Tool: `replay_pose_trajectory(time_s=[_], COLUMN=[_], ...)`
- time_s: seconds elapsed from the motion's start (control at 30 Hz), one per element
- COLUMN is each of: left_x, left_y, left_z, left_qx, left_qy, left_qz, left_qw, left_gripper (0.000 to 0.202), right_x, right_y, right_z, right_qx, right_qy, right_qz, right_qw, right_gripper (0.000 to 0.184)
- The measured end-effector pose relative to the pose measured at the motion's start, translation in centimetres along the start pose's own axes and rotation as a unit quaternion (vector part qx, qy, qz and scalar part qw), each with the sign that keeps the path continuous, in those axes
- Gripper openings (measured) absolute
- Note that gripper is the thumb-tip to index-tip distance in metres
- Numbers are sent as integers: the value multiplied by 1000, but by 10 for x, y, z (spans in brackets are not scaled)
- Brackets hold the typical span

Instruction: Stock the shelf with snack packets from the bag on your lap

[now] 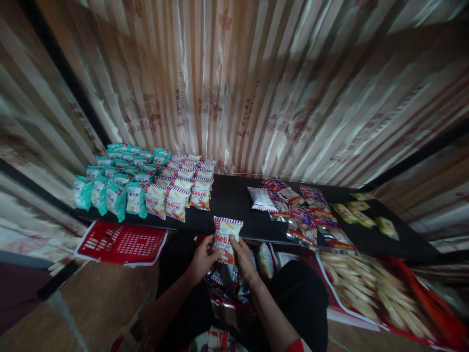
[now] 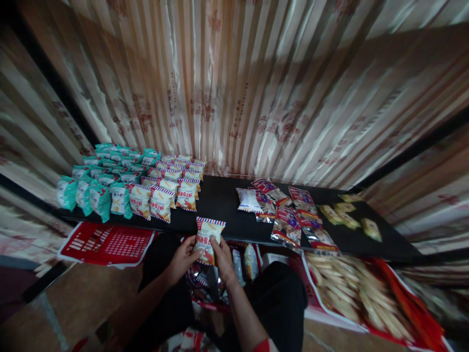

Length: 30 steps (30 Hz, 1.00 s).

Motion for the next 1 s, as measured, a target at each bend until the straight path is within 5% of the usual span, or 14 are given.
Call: replay_pose_trajectory(time_s=[0.2, 0.57, 1.0], left_x=[1, 3, -23], left_y=[9, 26, 35], left_z=[-13, -39, -55], left_qx=[-43, -116, -216], left_qy=[-27, 34, 284], left_qz=[6, 15, 33], left_qw=[999, 993, 934], left_gripper=[39, 43, 46], right_x=[6, 2, 5], right_y=[1, 20, 51], right_z=[18, 37, 69], right_qx=[49, 80, 44], right_qy=[-80, -114, -111], right_qz=[-39, -49, -96], right_qw=[995, 989, 988], right_gripper=[44, 48, 50])
Point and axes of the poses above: each hand's wrist, its own y-axis towards the middle knuckle, its own z-axis out of the palm, x = y × z, the point moved 1 cm from there along y, towards the middle knuckle, and after that the axes turned 11 degrees about y, right-handed, at the moved point
